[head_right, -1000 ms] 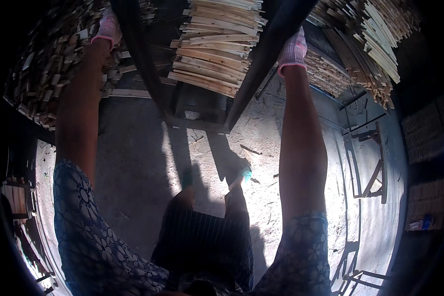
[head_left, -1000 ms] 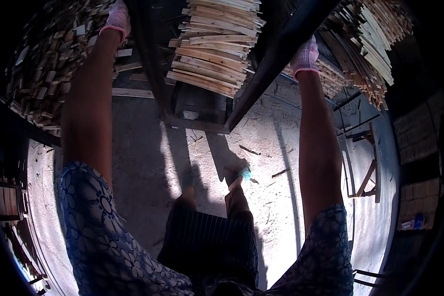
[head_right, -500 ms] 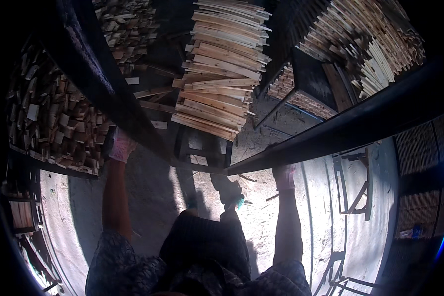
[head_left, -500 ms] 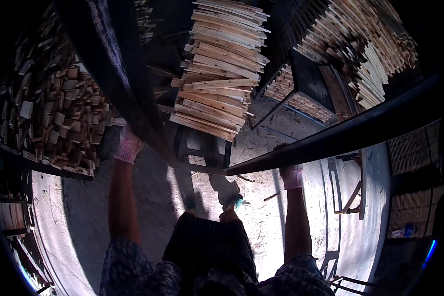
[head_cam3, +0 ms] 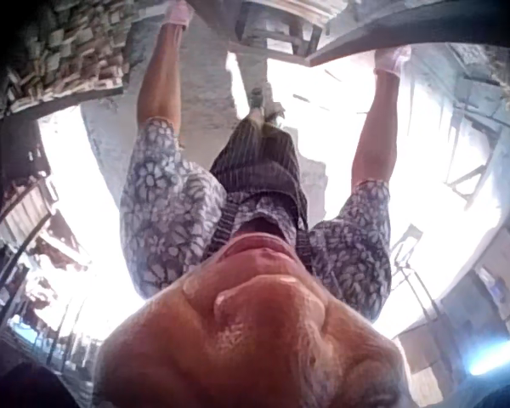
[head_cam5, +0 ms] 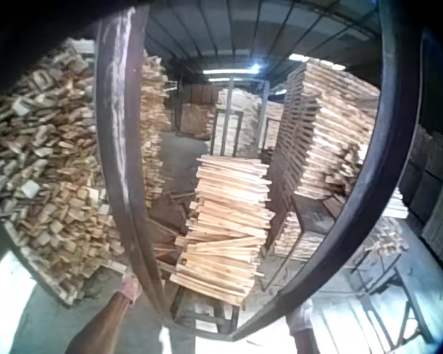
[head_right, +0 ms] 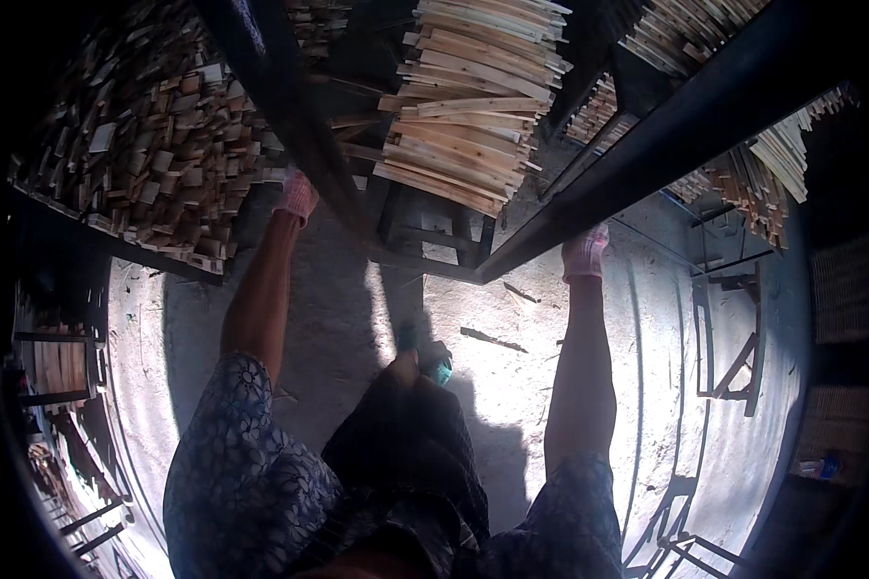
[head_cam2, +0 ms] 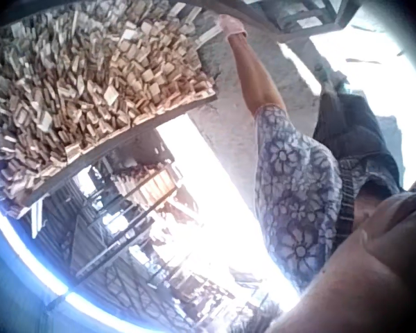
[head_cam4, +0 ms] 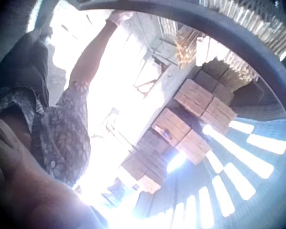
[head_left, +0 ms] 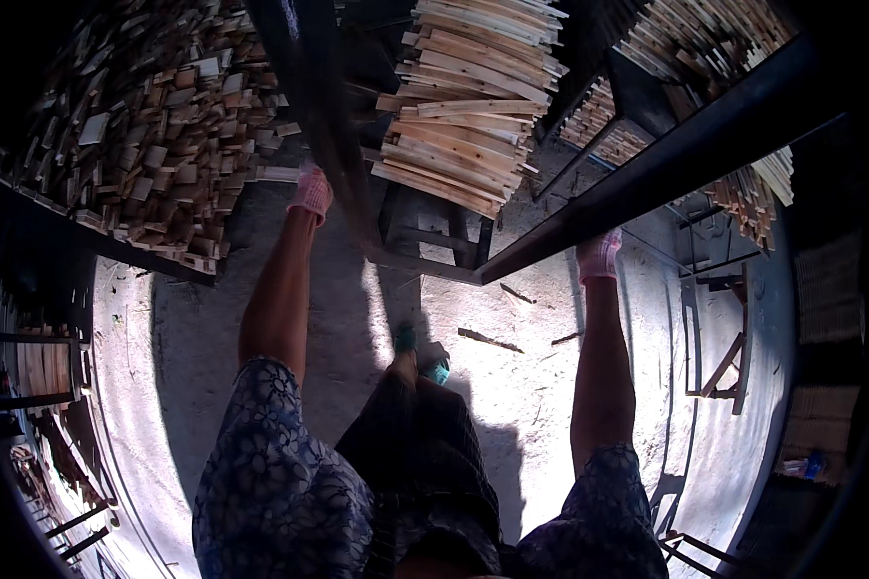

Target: The person stacks wooden planks on a metal rack in a lumber yard. They pick up planks from a pile on the floor and arrange them vertically on the rack, occasionally adjusting the stack to ensure alignment.

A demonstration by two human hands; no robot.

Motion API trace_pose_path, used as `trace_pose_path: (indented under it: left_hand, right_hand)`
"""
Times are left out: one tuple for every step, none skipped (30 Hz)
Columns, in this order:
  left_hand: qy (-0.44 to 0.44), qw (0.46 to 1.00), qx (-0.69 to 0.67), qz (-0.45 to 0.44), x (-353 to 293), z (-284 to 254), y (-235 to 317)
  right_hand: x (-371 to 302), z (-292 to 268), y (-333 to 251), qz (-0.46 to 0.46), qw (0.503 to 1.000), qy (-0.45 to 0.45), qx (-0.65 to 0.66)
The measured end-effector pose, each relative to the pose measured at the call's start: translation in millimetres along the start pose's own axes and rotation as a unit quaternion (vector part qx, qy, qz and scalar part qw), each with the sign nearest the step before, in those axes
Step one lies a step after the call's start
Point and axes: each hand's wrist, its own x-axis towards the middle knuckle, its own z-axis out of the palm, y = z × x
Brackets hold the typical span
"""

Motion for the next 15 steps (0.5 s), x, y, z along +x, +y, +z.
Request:
trace_pose_path:
  left_hand:
    - [-0.032,0.999,-0.033,-0.022,11.1,12.7,-8.3]
    - [-0.023,0.998,-0.053,-0.005,19.7,-25.6,13.6]
    - [-0.017,0.997,-0.076,0.009,25.7,-64.5,31.4]
    - [-0.038,0.997,-0.048,0.041,27.9,-107.6,52.3]
    - [-0.084,0.994,-0.024,0.067,37.2,-122.7,71.3]
    - [-0.136,0.987,0.002,0.086,46.6,-125.6,89.1]
    - [-0.183,0.978,0.027,0.098,49.9,-126.5,105.3]
    - [-0.114,0.991,-0.026,0.057,47.1,-105.5,57.3]
    - [-0.049,0.996,-0.069,0.012,35.5,-71.2,14.4]
    - [-0.035,0.996,-0.081,-0.012,27.0,-41.2,-4.2]
    - [0.007,0.998,-0.062,0.012,8.1,-71.7,15.5]
    - [0.030,0.998,-0.051,0.021,-8.4,-85.5,23.9]
    - [0.041,0.998,-0.047,0.021,-21.1,-86.8,24.3]
    - [0.051,0.998,-0.040,0.024,-32.5,-89.8,26.5]
    - [0.062,0.997,-0.038,0.021,-41.8,-90.4,26.4]
  right_hand:
    - [0.8,-17.6,-9.1,-0.042,0.995,0.008,-0.090]
    - [-3.0,38.5,-11.0,0.025,1.000,-0.002,0.011]
    - [-11.2,89.0,-20.2,0.095,0.989,-0.001,0.110]
    - [-21.7,139.6,-35.8,0.165,0.965,0.008,0.204]
    - [-16.7,156.6,-46.8,0.137,0.969,-0.024,0.206]
    - [-12.4,164.2,-59.0,0.104,0.972,-0.048,0.205]
    - [-16.3,167.8,-61.7,0.114,0.967,-0.052,0.221]
    - [-20.8,126.6,-55.1,0.122,0.973,-0.023,0.193]
    - [-19.7,79.6,-55.2,0.120,0.978,0.009,0.168]
    - [-16.7,37.3,-46.5,0.163,0.934,0.098,0.303]
    - [-35.2,73.7,-45.3,0.155,0.957,0.089,0.228]
    - [-50.6,81.9,-48.7,0.140,0.960,0.015,0.241]
    - [-59.9,79.2,-45.9,0.124,0.977,0.021,0.170]
    - [-69.0,77.3,-40.5,0.110,0.989,0.029,0.097]
    - [-78.8,73.5,-33.7,0.099,0.994,0.041,0.023]
